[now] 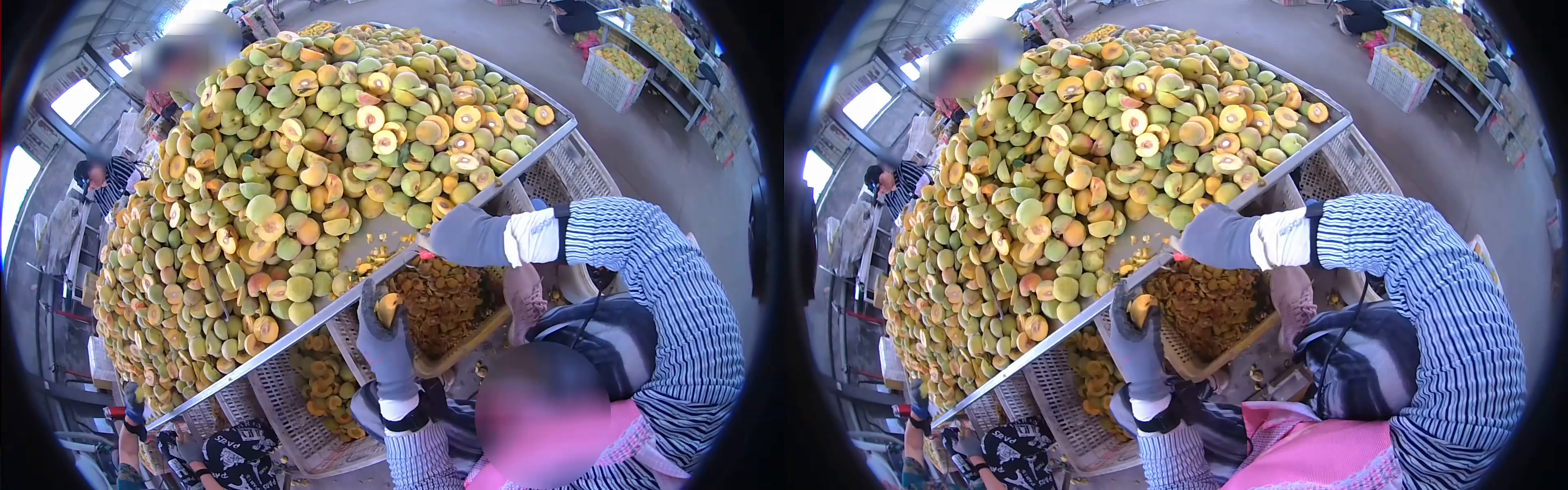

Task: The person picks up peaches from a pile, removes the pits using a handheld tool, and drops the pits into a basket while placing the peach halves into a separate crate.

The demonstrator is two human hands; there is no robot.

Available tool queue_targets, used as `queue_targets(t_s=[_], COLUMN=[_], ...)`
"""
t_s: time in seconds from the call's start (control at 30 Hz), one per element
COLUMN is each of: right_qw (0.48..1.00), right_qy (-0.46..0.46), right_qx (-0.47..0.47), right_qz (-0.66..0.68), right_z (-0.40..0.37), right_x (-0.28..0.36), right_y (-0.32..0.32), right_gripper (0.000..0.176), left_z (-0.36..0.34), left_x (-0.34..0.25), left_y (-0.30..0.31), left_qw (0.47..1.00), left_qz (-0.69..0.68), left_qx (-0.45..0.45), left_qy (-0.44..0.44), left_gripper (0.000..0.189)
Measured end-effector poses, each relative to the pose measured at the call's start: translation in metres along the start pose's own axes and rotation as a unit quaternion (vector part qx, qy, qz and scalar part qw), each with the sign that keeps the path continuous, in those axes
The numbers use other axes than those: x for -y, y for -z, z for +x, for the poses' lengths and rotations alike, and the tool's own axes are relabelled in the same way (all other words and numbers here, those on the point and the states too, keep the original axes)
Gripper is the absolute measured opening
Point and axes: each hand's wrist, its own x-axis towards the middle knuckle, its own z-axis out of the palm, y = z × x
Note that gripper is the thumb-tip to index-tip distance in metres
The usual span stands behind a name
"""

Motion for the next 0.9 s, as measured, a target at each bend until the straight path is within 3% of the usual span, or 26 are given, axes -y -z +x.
queue_targets(t_s=[0.07,0.13,0.2,0.27,0.33,0.4,0.47,0.53,0.6,0.67,0.73,0.77,0.9], right_qw=[0.998,0.990,0.994,0.992,0.998,0.998,0.995,0.989,0.942,0.931,0.923,0.920,0.909], right_qy=[-0.013,0.032,0.036,0.069,0.043,0.012,-0.013,-0.026,-0.002,0.003,0.000,-0.002,0.007], right_qx=[-0.023,-0.029,-0.019,-0.080,-0.056,-0.036,0.051,0.044,-0.044,-0.079,0.062,0.064,0.061], right_qz=[0.048,0.135,0.106,0.069,0.007,-0.051,0.079,0.140,0.332,0.357,0.380,0.387,0.413], right_z=[-0.005,-0.003,-0.003,-0.002,0.003,0.001,-0.001,-0.006,-0.008,-0.008,-0.007,-0.008,-0.010], right_x=[0.007,0.015,0.023,0.026,0.021,0.012,0.002,0.012,0.025,0.043,0.056,0.062,0.073], right_y=[0.009,0.014,0.020,0.007,-0.007,-0.014,0.007,0.021,0.028,0.032,0.042,0.039,0.029], right_gripper=[0.027,0.025,0.023,0.022,0.022,0.022,0.027,0.036,0.043,0.044,0.047,0.047,0.046], left_z=[-0.003,-0.002,0.000,-0.001,-0.002,-0.003,0.001,-0.004,0.001,-0.003,-0.006,-0.003,-0.010], left_x=[0.021,0.022,0.014,0.012,0.010,0.007,0.011,0.014,0.014,0.024,0.030,0.029,0.030], left_y=[-0.001,-0.003,-0.004,-0.005,-0.007,-0.006,-0.002,-0.002,0.000,-0.013,-0.028,-0.023,-0.032], left_qw=[0.994,0.990,0.991,0.987,0.984,0.960,0.949,0.933,0.990,0.988,0.956,0.901,0.894], left_qz=[-0.102,-0.129,-0.125,-0.140,-0.156,-0.273,-0.299,-0.326,-0.144,-0.154,-0.257,-0.416,-0.402], left_qx=[-0.015,-0.006,0.003,0.020,0.033,-0.003,-0.016,-0.020,-0.001,-0.023,-0.124,-0.097,-0.172], left_qy=[0.040,0.052,0.053,0.070,0.084,0.066,0.103,0.151,-0.011,-0.010,-0.062,0.079,0.100], left_gripper=[0.060,0.060,0.059,0.057,0.055,0.052,0.052,0.051,0.046,0.040,0.040,0.042,0.042])
